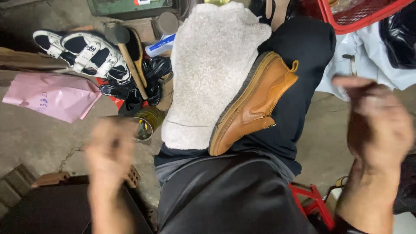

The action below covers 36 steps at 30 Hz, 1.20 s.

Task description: Hand-sewing the sole of a leather shoe using a needle and thread.

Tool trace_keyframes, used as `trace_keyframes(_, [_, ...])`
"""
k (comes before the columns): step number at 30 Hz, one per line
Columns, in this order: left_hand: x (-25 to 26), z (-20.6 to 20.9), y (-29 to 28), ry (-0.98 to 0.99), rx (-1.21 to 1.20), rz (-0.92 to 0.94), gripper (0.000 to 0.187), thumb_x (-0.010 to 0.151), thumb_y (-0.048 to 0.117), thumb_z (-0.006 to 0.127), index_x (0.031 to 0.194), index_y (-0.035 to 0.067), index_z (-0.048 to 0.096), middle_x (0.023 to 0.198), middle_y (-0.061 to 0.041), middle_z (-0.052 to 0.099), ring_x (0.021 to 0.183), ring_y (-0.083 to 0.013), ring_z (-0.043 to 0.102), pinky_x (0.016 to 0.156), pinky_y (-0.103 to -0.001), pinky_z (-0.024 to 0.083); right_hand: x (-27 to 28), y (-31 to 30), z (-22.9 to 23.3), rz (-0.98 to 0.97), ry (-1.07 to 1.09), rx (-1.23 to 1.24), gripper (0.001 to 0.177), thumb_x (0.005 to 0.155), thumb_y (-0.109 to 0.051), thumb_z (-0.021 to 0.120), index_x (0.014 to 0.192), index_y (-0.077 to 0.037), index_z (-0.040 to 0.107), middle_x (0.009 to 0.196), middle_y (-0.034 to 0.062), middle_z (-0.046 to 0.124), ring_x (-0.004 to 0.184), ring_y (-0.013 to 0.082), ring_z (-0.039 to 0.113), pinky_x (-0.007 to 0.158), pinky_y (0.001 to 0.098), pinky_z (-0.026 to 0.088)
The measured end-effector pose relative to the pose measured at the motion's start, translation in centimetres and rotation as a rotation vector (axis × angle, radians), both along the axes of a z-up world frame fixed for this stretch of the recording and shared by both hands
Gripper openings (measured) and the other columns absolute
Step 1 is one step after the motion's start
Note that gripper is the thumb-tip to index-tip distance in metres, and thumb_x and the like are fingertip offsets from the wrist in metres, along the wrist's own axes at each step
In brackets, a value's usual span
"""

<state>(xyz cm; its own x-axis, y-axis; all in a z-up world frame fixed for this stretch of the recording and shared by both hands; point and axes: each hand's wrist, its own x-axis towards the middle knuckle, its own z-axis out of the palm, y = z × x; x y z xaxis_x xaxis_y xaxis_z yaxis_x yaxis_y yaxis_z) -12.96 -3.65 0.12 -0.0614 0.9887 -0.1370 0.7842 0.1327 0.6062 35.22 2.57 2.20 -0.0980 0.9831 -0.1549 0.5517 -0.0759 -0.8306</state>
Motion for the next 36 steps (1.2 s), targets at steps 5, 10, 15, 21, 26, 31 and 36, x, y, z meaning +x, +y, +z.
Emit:
trace_keyframes(5, [11.3,0.5,1.7,-0.239,0.068,-0.394,0.032,0.100,0.010,0.073,0.130,0.004,0.065,0.124,-0.012,0.052,0.073,-0.0166,0.068,0.058,-0.027,0.071,-0.8,0.3,0.3,-0.182,1.267,-0.274,0.018,0.119,-0.034,0.055,0.106,-0.022,0.057,0.073,-0.0124,0.050,0.062,0.0034,0.047,0.059,0.0198,0.040])
trace_keyframes(10, [11.4,0.9,1.9,-0.255,0.054,-0.427,0.045,0.086,-0.016,0.057,0.126,0.002,0.064,0.122,-0.013,0.060,0.091,-0.0256,0.069,0.065,-0.035,0.068,-1.0,3.7,-3.3,-0.341,1.059,-0.418,0.019,0.111,-0.038,0.059,0.097,-0.025,0.059,0.067,-0.0101,0.025,0.058,0.0033,0.026,0.052,0.0177,0.030])
trace_keyframes(15, [11.3,-0.2,0.7,-0.323,-0.120,-0.456,0.050,0.085,-0.005,0.045,0.134,-0.002,0.057,0.130,-0.021,0.071,0.111,-0.0356,0.075,0.090,-0.045,0.063,-0.5,4.8,-7.1,-0.512,1.047,-0.507,0.019,0.109,-0.033,0.062,0.094,-0.021,0.061,0.064,-0.0100,0.029,0.056,0.0024,0.026,0.052,0.0164,0.023])
trace_keyframes(21, [12.1,0.2,1.3,-0.369,-0.019,-0.413,0.031,0.097,0.001,0.045,0.122,-0.001,0.063,0.082,-0.007,0.070,0.066,-0.0222,0.070,0.072,-0.040,0.058,0.0,5.4,-8.9,-0.561,0.936,-0.529,0.021,0.109,-0.032,0.062,0.093,-0.020,0.057,0.067,-0.0102,0.030,0.057,0.0015,0.026,0.050,0.0165,0.020])
trace_keyframes(26, [12.5,0.6,2.1,-0.385,-0.008,-0.422,0.020,0.101,0.001,0.050,0.116,0.001,0.063,0.083,-0.006,0.066,0.063,-0.0237,0.065,0.068,-0.038,0.052,0.4,6.2,-9.9,-0.666,0.820,-0.526,0.026,0.107,-0.037,0.066,0.090,-0.021,0.054,0.067,-0.0113,0.031,0.056,0.0014,0.022,0.051,0.0169,0.017])
trace_keyframes(31, [12.1,0.1,2.2,-0.412,-0.039,-0.346,0.022,0.099,0.000,0.045,0.112,-0.001,0.063,0.080,-0.008,0.063,0.056,-0.0205,0.060,0.060,-0.036,0.051,12.9,4.4,-21.8,-0.887,0.750,-0.475,0.035,0.109,-0.032,0.067,0.082,-0.025,0.046,0.063,-0.0126,0.027,0.051,0.0009,0.021,0.045,0.0187,0.014])
trace_keyframes(36, [11.3,1.2,1.9,-0.397,-0.191,-0.292,0.024,0.103,0.013,0.050,0.118,0.002,0.067,0.115,-0.014,0.075,0.101,-0.0333,0.075,0.089,-0.041,0.054,24.5,-2.6,-21.6,-0.794,0.668,-0.325,0.024,0.108,-0.013,0.055,0.095,-0.030,0.045,0.080,-0.0157,0.029,0.070,-0.0043,0.025,0.064,0.0118,0.022])
